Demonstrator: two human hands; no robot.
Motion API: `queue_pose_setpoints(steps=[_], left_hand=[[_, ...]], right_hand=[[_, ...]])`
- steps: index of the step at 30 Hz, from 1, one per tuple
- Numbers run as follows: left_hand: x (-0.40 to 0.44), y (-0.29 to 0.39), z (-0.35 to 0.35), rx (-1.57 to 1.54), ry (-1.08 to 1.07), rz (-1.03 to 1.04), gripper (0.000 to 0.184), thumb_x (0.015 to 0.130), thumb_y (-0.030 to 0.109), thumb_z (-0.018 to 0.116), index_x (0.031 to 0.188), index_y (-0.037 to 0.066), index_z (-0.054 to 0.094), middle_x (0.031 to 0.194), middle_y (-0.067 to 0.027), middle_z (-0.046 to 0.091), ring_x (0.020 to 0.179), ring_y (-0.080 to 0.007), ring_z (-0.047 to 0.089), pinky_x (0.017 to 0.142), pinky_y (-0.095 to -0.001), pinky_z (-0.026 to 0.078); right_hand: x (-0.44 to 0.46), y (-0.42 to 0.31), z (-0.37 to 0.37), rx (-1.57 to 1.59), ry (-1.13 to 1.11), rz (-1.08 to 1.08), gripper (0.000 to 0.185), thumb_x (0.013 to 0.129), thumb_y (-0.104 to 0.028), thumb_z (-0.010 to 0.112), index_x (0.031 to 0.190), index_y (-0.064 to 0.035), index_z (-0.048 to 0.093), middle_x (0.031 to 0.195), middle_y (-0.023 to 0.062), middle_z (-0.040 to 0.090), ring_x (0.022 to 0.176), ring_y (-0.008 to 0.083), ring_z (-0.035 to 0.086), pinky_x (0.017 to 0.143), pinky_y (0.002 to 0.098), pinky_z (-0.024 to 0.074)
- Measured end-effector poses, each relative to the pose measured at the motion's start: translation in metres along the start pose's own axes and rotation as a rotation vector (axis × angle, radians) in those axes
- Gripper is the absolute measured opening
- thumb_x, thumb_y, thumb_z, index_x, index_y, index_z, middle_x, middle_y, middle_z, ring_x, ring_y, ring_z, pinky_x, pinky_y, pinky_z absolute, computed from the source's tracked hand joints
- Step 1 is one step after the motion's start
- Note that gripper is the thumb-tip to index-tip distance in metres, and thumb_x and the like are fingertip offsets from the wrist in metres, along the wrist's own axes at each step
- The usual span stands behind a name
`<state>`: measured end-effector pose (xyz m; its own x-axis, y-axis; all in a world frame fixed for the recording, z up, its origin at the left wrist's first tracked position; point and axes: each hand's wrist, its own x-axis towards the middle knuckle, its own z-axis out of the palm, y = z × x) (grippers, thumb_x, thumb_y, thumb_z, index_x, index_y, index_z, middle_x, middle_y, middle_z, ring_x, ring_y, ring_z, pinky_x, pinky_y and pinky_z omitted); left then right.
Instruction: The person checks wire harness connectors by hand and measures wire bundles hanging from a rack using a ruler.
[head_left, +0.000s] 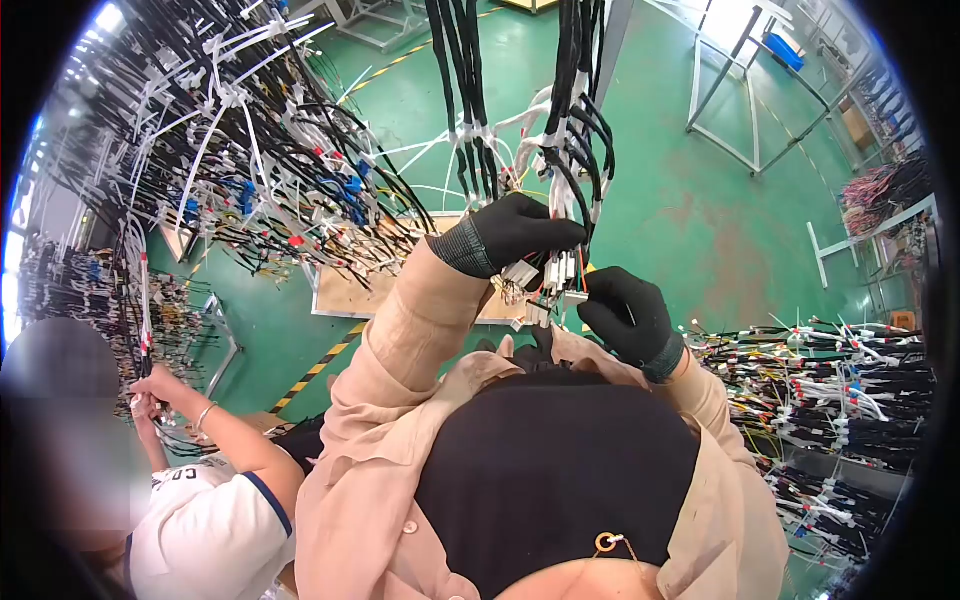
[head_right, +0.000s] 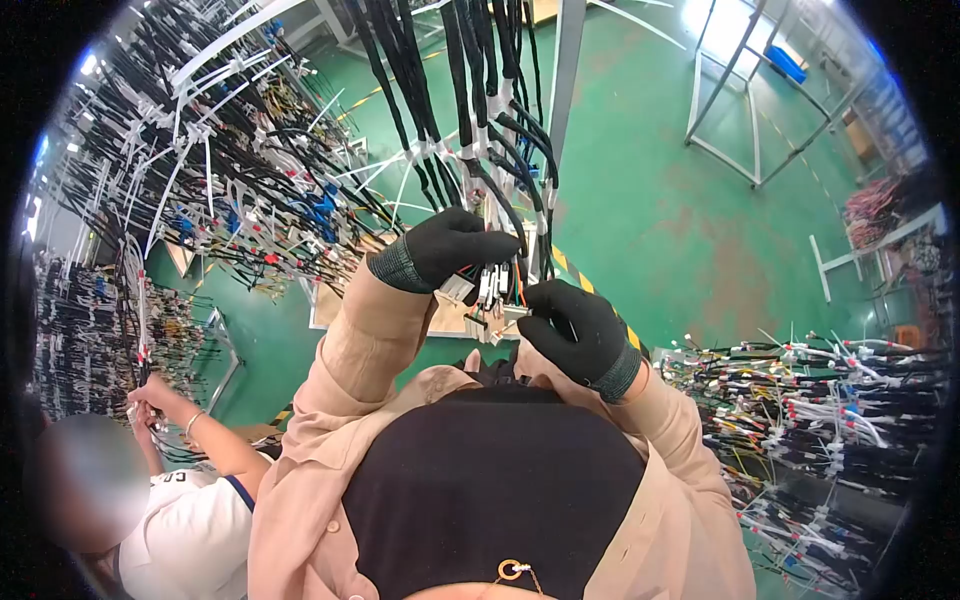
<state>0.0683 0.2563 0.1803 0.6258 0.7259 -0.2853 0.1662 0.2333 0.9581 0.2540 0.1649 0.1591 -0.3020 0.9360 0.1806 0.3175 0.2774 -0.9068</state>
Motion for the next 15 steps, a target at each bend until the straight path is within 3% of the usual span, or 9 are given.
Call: queue_pose_setpoints(steps=[3, 6, 7, 9, 12, 13, 14, 15], left_hand=[[0.002, -0.003, -0.005, -0.003, -0.019, -0.042, 0.035, 0.071, 0.035, 0.062, 0.08, 0.001, 0.064, 0.062, -0.003, 0.057, 0.056, -0.0074, 0.048, 0.054, -0.0234, 0.039], [0.001, -0.005, -0.007, 0.051, 0.027, 0.043, 0.027, 0.075, 0.029, 0.062, 0.071, 0.003, 0.064, 0.056, 0.0036, 0.052, 0.05, -0.0028, 0.041, 0.046, -0.0209, 0.032], [0.001, -0.004, -0.008, 0.035, 0.029, 0.019, 0.026, 0.075, 0.029, 0.062, 0.071, 0.003, 0.064, 0.056, 0.0038, 0.051, 0.049, -0.0028, 0.041, 0.046, -0.0209, 0.032], [0.002, -0.002, -0.007, 0.0, 0.023, -0.032, 0.025, 0.074, 0.027, 0.062, 0.07, 0.003, 0.064, 0.055, 0.0041, 0.051, 0.049, -0.0029, 0.04, 0.045, -0.0208, 0.031], [0.007, -0.01, -0.009, -0.056, 0.034, -0.014, 0.028, 0.072, 0.03, 0.062, 0.075, 0.002, 0.064, 0.061, 0.0012, 0.055, 0.054, -0.005, 0.045, 0.051, -0.0214, 0.036], [0.01, -0.014, -0.01, -0.053, 0.039, -0.025, 0.031, 0.071, 0.033, 0.062, 0.078, 0.002, 0.065, 0.063, 0.0001, 0.056, 0.056, -0.0061, 0.047, 0.053, -0.0219, 0.038], [0.011, -0.017, -0.01, -0.111, 0.038, -0.018, 0.03, 0.07, 0.031, 0.063, 0.077, 0.001, 0.064, 0.063, -0.0003, 0.056, 0.056, -0.006, 0.047, 0.053, -0.0217, 0.038], [0.012, -0.019, -0.01, -0.134, 0.051, -0.01, 0.03, 0.07, 0.031, 0.063, 0.077, 0.001, 0.064, 0.064, -0.0006, 0.056, 0.056, -0.0061, 0.047, 0.054, -0.0217, 0.038]], right_hand=[[0.003, -0.001, -0.005, 0.07, 0.027, -0.014, 0.024, 0.072, -0.004, 0.057, 0.096, -0.0016, 0.054, 0.062, 0.0018, 0.051, 0.053, 0.0065, 0.045, 0.05, 0.0219, 0.0372], [0.006, 0.0, -0.033, 0.195, 0.132, 0.008, 0.024, 0.079, -0.007, 0.048, 0.101, 0.002, 0.052, 0.067, 0.0025, 0.051, 0.061, 0.007, 0.046, 0.058, 0.0209, 0.0376], [0.009, 0.004, -0.048, 0.242, 0.257, -0.027, 0.024, 0.081, -0.01, 0.044, 0.099, 0.0045, 0.052, 0.069, 0.0033, 0.051, 0.061, 0.0075, 0.045, 0.057, 0.0205, 0.0358], [0.016, 0.005, -0.089, 0.333, 0.436, -0.031, 0.025, 0.087, -0.017, 0.041, 0.096, 0.0032, 0.052, 0.058, -0.0017, 0.043, 0.049, 0.005, 0.037, 0.044, 0.0186, 0.0269], [0.023, 0.015, -0.158, -0.779, 0.755, -0.343, 0.028, 0.089, -0.026, 0.038, 0.1, -0.0049, 0.053, 0.056, -0.005, 0.035, 0.042, 0.0038, 0.029, 0.039, 0.0184, 0.0229], [0.011, 0.015, -0.188, -0.153, 0.616, -0.161, 0.031, 0.089, -0.029, 0.037, 0.103, -0.0055, 0.051, 0.057, -0.0048, 0.037, 0.042, 0.0045, 0.03, 0.038, 0.0188, 0.0243], [0.0, 0.016, -0.218, 0.474, 0.635, 0.034, 0.034, 0.089, -0.032, 0.037, 0.106, -0.0061, 0.049, 0.057, -0.0046, 0.038, 0.042, 0.0052, 0.032, 0.038, 0.0191, 0.0256], [-0.009, 0.037, -0.261, 0.404, 0.66, 0.015, 0.037, 0.088, -0.035, 0.037, 0.109, -0.0055, 0.047, 0.058, -0.0047, 0.038, 0.041, 0.0054, 0.032, 0.038, 0.0194, 0.0252]])
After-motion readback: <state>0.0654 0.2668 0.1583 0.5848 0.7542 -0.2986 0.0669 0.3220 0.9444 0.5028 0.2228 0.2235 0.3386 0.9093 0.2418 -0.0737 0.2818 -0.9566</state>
